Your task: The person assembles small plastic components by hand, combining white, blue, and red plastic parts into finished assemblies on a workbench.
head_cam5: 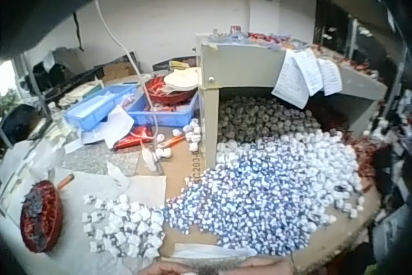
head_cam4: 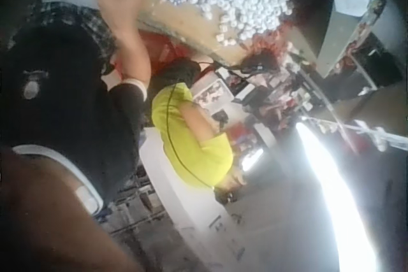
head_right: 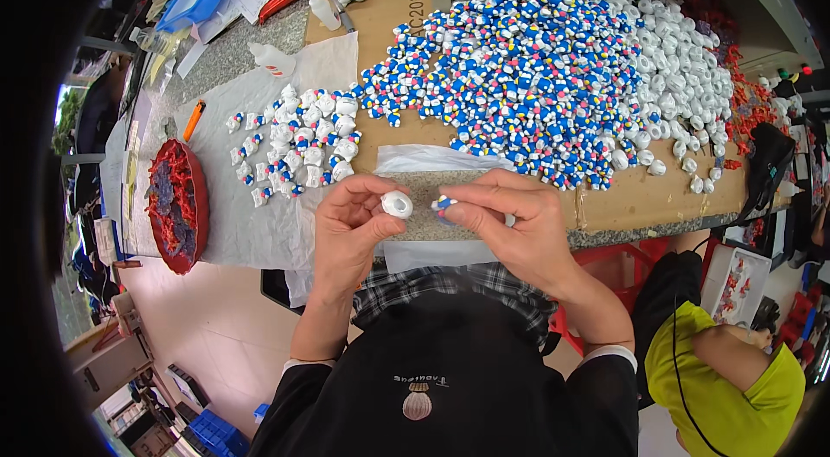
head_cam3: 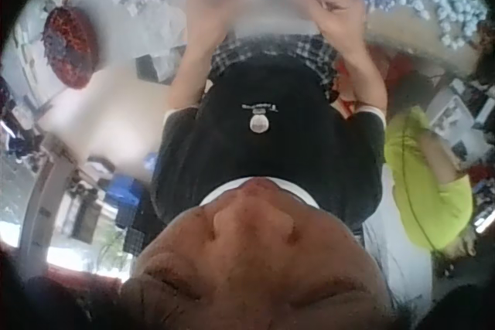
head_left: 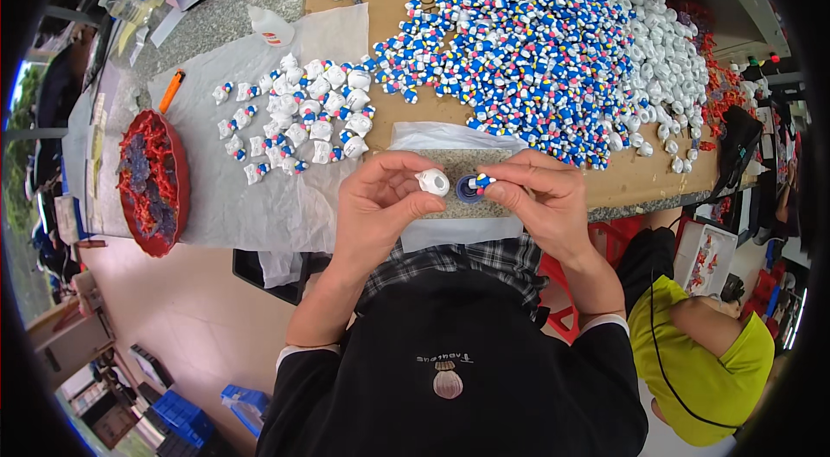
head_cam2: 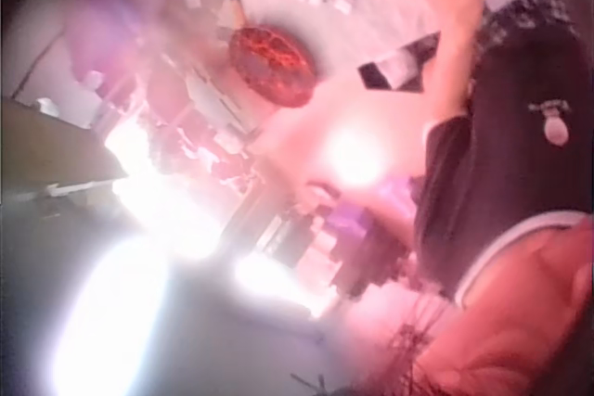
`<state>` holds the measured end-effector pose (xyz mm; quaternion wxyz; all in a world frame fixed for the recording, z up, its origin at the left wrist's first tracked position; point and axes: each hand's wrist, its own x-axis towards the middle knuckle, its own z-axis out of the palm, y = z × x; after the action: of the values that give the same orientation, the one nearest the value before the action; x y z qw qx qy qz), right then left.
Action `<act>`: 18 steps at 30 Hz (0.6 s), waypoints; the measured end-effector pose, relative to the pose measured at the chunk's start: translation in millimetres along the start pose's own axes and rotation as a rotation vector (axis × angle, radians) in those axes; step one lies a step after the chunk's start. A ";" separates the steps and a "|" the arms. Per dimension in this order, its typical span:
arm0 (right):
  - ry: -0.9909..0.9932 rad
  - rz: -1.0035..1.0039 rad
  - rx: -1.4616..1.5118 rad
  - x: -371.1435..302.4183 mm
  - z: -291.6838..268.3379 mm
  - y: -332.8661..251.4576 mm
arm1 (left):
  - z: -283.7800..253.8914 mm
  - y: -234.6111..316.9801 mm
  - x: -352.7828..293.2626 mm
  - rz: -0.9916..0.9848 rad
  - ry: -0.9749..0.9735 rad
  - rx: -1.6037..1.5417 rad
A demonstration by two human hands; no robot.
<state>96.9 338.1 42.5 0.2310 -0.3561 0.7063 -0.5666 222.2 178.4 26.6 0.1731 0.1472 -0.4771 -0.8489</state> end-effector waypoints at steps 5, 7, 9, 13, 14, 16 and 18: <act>0.013 -0.020 0.152 2.9 13.5 -3.7 | 3.9 -7.7 1.0 0.039 -0.062 0.019; -0.010 -0.006 0.145 2.7 13.4 -8.6 | 3.2 -8.6 0.5 0.050 -0.041 0.105; -0.033 0.008 0.136 0.6 15.0 -8.8 | 4.9 -8.7 -0.8 0.086 -0.034 0.143; -0.011 0.015 0.287 -0.2 21.0 2.1 | 8.3 -5.5 1.0 0.118 -0.002 0.207; -0.015 0.017 0.279 1.3 21.8 2.3 | 6.7 -6.0 0.9 0.122 -0.001 0.207; -0.005 0.055 0.349 5.8 27.4 -1.1 | 0.2 -6.6 1.3 0.110 0.009 0.197; 0.006 0.095 0.420 12.4 28.4 -4.6 | -4.8 3.7 2.2 0.046 0.013 0.168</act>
<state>110.8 310.0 40.8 0.3244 -0.2646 0.5896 -0.6907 222.8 172.0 27.2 0.1827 0.1557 -0.5489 -0.8007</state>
